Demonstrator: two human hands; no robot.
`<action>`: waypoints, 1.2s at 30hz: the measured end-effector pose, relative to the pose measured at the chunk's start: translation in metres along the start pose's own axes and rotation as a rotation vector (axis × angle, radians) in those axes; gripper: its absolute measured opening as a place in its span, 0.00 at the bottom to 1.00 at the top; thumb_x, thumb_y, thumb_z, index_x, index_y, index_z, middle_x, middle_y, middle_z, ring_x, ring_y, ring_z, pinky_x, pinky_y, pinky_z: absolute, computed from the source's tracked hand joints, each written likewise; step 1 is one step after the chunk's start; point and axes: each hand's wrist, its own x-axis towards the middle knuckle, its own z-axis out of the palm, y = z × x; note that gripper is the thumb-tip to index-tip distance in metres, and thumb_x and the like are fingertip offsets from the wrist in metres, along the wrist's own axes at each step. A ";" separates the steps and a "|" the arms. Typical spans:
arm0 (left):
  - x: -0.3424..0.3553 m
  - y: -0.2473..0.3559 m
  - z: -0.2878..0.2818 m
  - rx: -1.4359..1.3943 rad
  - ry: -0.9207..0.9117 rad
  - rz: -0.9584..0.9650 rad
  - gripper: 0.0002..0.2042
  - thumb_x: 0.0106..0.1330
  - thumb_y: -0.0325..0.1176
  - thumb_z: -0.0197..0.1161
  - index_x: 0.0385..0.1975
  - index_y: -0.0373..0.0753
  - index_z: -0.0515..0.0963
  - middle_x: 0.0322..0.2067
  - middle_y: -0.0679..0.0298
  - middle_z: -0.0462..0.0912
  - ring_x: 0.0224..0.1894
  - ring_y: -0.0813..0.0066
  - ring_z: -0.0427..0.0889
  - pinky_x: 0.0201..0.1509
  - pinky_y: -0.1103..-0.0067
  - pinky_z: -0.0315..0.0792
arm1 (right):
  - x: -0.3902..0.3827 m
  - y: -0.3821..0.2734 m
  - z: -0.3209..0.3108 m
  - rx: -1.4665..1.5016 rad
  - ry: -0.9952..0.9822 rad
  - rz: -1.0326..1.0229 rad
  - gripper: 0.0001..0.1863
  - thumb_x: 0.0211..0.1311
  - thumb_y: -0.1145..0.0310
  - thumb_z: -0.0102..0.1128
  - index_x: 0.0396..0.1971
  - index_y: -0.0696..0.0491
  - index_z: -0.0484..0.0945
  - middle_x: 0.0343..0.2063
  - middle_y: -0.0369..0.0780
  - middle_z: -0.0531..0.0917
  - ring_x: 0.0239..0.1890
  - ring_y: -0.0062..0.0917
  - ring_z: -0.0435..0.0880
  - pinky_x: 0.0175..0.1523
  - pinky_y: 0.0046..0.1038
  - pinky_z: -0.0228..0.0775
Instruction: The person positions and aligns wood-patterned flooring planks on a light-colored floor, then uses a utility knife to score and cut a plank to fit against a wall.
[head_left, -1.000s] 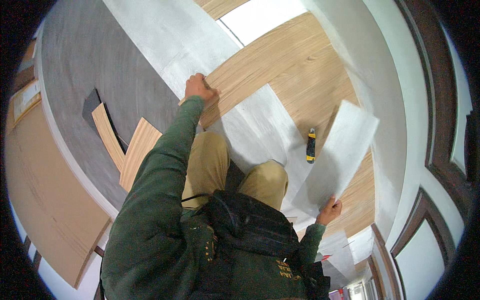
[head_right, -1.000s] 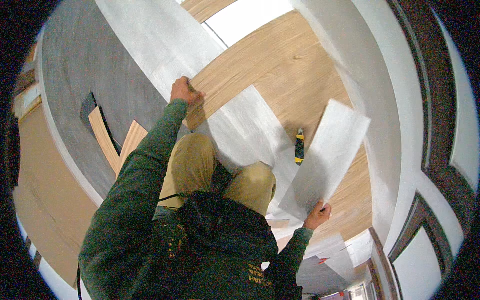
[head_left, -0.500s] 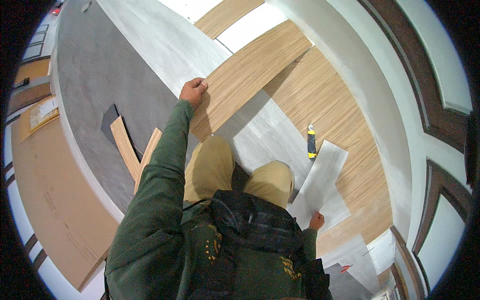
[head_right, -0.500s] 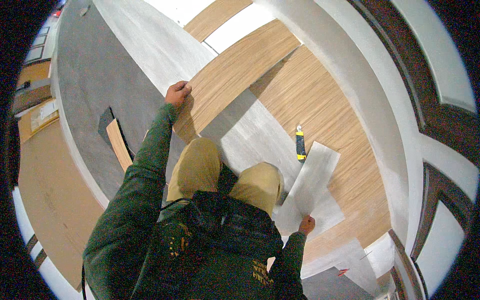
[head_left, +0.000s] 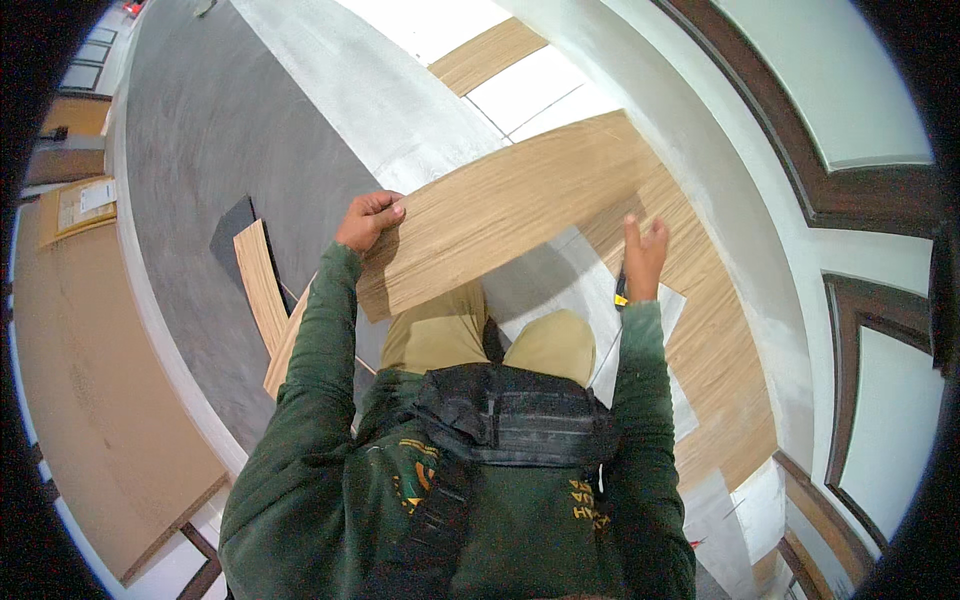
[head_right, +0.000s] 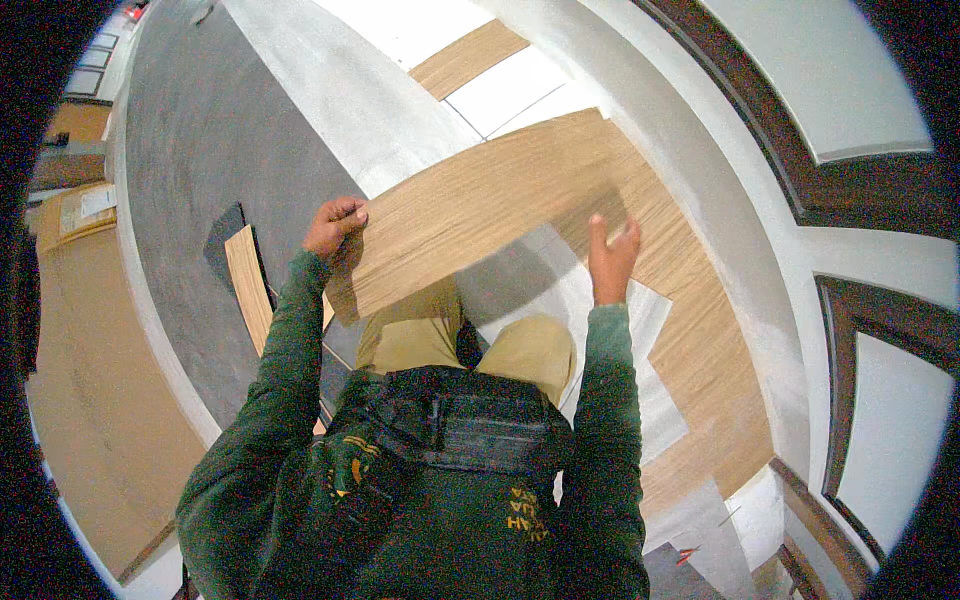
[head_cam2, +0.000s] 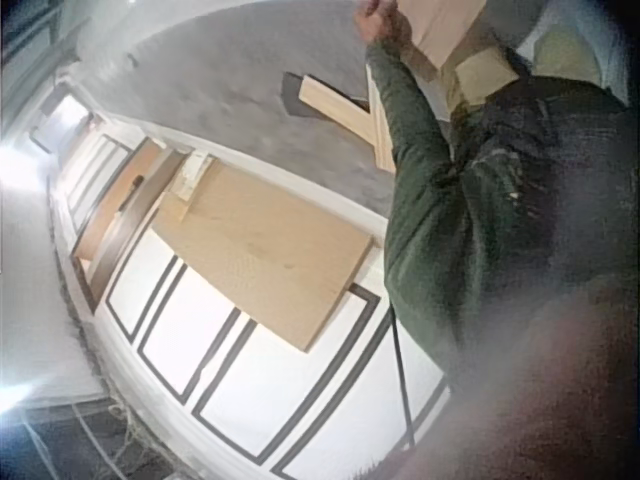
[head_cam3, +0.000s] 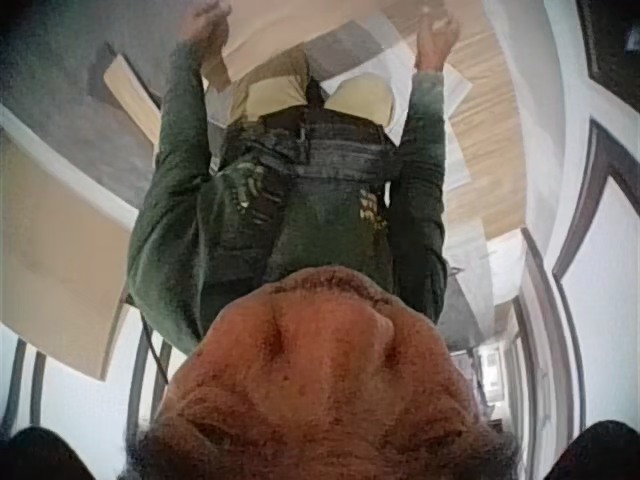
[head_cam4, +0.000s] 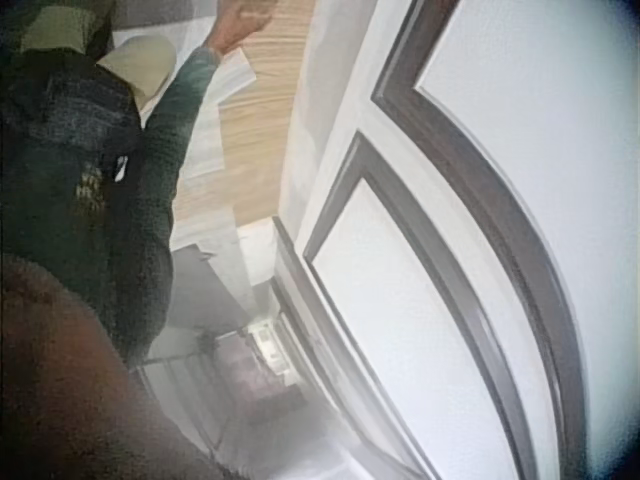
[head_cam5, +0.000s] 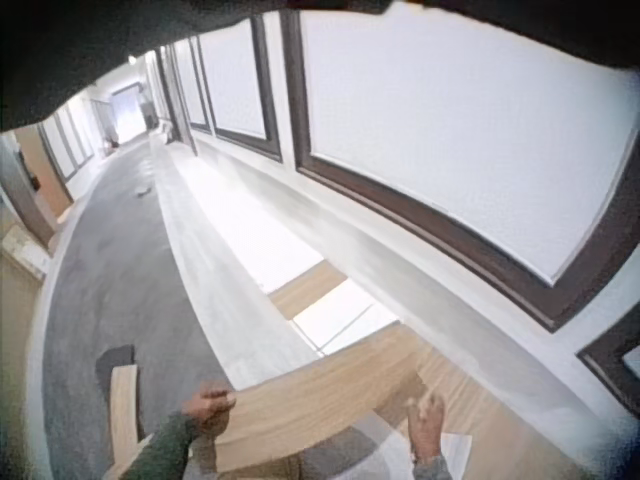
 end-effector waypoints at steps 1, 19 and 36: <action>-0.016 0.015 -0.001 0.053 -0.034 -0.023 0.11 0.66 0.32 0.62 0.42 0.31 0.81 0.34 0.68 0.82 0.36 0.80 0.78 0.44 0.79 0.72 | 0.001 -0.027 -0.001 -0.192 0.098 -0.123 0.41 0.60 0.53 0.66 0.64 0.63 0.61 0.63 0.61 0.63 0.67 0.52 0.60 0.71 0.49 0.50; -0.081 0.098 0.017 0.400 -0.284 0.570 0.15 0.67 0.40 0.59 0.44 0.37 0.83 0.36 0.62 0.86 0.39 0.72 0.80 0.44 0.72 0.74 | -0.120 -0.249 -0.084 -0.522 -0.311 -0.799 0.21 0.63 0.53 0.59 0.19 0.55 0.81 0.16 0.45 0.78 0.17 0.41 0.77 0.26 0.39 0.67; -0.124 0.155 0.115 0.388 -0.322 0.811 0.16 0.66 0.47 0.59 0.32 0.40 0.85 0.19 0.62 0.81 0.22 0.68 0.76 0.29 0.72 0.69 | -0.145 -0.269 -0.122 -0.103 -0.366 -0.717 0.21 0.63 0.58 0.64 0.15 0.56 0.76 0.09 0.33 0.68 0.15 0.17 0.65 0.22 0.27 0.56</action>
